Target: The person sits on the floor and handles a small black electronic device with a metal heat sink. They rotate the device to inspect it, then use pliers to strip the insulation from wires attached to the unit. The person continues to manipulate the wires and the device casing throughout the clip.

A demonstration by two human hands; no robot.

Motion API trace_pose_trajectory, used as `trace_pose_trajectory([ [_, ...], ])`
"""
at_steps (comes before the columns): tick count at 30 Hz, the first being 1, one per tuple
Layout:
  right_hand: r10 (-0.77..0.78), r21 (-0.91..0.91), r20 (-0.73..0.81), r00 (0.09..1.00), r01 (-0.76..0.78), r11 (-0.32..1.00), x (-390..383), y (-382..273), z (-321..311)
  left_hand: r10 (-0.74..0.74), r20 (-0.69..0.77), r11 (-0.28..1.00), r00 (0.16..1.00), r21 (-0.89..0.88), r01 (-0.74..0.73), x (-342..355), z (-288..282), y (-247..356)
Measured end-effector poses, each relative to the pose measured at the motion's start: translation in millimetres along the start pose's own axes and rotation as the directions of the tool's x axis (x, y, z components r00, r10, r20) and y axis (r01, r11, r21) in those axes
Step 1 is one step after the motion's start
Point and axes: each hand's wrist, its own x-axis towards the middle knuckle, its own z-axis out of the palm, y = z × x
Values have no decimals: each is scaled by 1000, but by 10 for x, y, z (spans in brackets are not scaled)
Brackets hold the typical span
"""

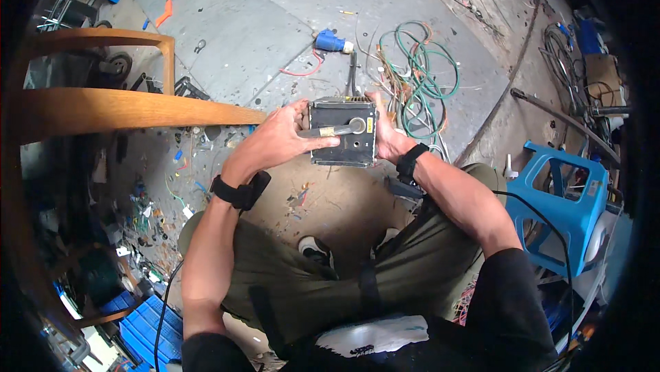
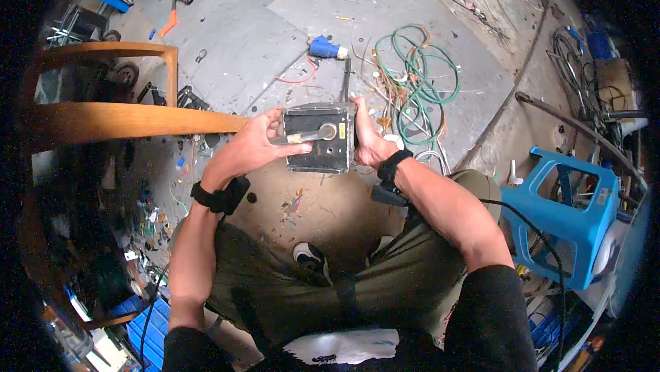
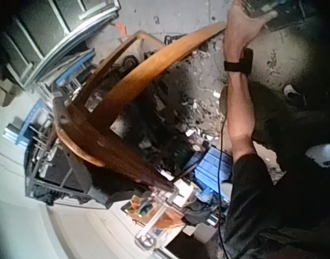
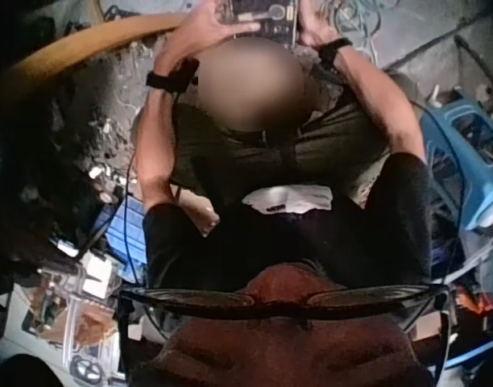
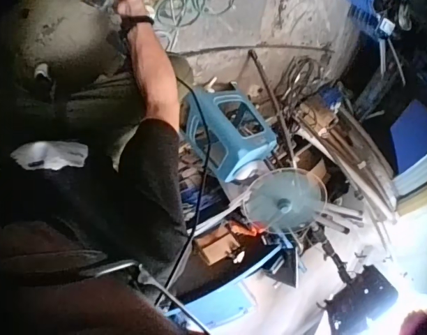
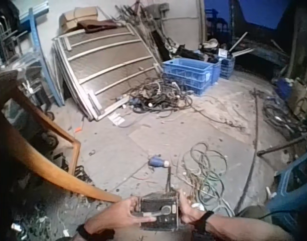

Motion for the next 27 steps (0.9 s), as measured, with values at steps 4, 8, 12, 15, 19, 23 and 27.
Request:
trace_pose_trajectory([
  [4, -12, -3, -52, 999, 12, 1000, -78, -32, 49, 37, -16, 999, 999, -37, -38, -8, 65, -18],
  [8, -21, -8, -68, 997, 21, 1000, -104, -24, 47, 41, 1, 994, 999, -100, -41, -26, 78, 29],
  [12, -49, -27, -108, 993, 47, 999, -136, -15, 85, 58, -21, 998, 998, 20, -57, 13, 90, -77],
  [15, -76, -22, -141, 987, 73, 997, -131, -37, 74, 46, -37, 987, 998, 155, -40, -5, 85, 25],
  [19, -81, -13, -140, 987, 79, 997, -186, -52, 199, 47, -31, 991, 998, 130, -42, -11, 64, 21],
  [23, -55, -4, -117, 992, 55, 998, -162, -80, 218, 124, -32, 991, 992, -45, -125, -4, 66, -103],
  [27, -67, -21, -121, 990, 65, 998, -136, -27, 130, 83, 2, 995, 997, -51, -83, -77, -14, 48],
])
